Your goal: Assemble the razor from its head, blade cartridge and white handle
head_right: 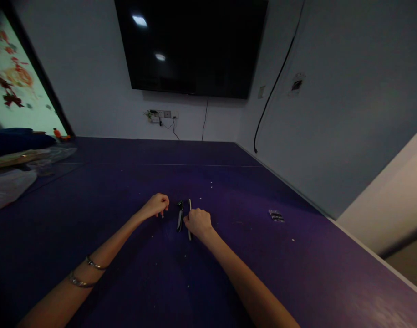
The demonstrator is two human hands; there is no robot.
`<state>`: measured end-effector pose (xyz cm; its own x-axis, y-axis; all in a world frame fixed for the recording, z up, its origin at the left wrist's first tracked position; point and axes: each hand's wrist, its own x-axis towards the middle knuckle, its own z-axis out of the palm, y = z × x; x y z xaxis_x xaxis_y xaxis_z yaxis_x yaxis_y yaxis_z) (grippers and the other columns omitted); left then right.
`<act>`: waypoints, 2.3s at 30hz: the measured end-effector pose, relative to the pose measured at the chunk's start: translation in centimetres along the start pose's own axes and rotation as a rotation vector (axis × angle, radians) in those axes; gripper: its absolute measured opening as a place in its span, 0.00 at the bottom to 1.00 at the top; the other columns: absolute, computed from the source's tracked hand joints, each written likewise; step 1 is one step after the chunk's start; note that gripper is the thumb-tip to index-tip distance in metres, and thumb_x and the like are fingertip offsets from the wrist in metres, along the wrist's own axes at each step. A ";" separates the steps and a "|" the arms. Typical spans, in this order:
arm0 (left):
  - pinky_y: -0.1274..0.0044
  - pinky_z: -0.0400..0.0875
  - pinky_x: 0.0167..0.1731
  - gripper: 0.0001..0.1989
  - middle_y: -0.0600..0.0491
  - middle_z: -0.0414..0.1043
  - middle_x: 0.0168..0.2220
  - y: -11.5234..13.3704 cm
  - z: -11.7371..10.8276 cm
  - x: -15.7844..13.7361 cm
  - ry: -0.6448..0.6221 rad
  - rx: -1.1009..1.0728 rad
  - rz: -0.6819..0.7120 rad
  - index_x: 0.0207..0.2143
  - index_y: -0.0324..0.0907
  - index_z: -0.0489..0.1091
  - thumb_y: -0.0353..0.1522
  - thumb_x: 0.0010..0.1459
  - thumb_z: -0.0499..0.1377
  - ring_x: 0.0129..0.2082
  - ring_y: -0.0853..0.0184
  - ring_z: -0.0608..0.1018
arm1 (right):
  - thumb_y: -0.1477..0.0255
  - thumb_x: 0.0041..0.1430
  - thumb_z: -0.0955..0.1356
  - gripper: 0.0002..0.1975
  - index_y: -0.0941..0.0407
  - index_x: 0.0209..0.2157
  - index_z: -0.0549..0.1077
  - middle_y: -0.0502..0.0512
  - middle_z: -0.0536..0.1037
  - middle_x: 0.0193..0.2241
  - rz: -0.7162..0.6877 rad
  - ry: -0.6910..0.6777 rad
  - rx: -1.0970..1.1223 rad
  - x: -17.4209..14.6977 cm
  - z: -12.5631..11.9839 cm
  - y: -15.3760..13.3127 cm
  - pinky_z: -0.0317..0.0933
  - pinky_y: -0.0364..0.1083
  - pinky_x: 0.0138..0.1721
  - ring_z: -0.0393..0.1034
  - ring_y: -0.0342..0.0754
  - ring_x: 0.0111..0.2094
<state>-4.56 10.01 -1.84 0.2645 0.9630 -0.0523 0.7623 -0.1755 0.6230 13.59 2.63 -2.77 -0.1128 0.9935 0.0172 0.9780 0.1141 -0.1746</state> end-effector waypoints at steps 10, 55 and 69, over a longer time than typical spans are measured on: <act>0.84 0.60 0.10 0.12 0.55 0.68 0.19 -3.1 -1.8 1.3 0.174 -0.131 -0.118 0.35 0.38 0.63 0.35 0.59 0.44 0.12 0.72 0.70 | 0.64 0.59 0.58 0.16 0.55 0.33 0.75 0.58 0.77 0.29 0.019 0.148 0.028 -0.1 -2.7 8.8 0.62 0.44 0.32 0.73 0.49 0.32; 0.82 0.61 0.19 0.13 0.53 0.71 0.21 -6.2 -1.2 2.0 0.204 -0.016 -0.112 0.23 0.39 0.68 0.33 0.54 0.47 0.18 0.72 0.71 | 0.71 0.43 0.69 0.24 0.58 0.46 0.69 0.58 0.75 0.42 -0.259 0.093 0.423 0.6 -3.2 19.3 0.61 0.49 0.46 0.70 0.51 0.44; 0.80 0.60 0.24 0.14 0.52 0.74 0.25 -4.8 -1.1 1.1 0.229 0.141 -0.151 0.25 0.42 0.72 0.33 0.54 0.48 0.27 0.67 0.75 | 0.73 0.43 0.70 0.23 0.58 0.45 0.69 0.57 0.75 0.41 -0.487 0.041 0.354 3.2 -1.9 8.9 0.59 0.48 0.45 0.69 0.49 0.43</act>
<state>-8.56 12.10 -4.00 0.0147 0.9986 0.0510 0.8614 -0.0385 0.5064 22.22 6.84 -2.42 -0.5191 0.8275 0.2138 0.6971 0.5546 -0.4544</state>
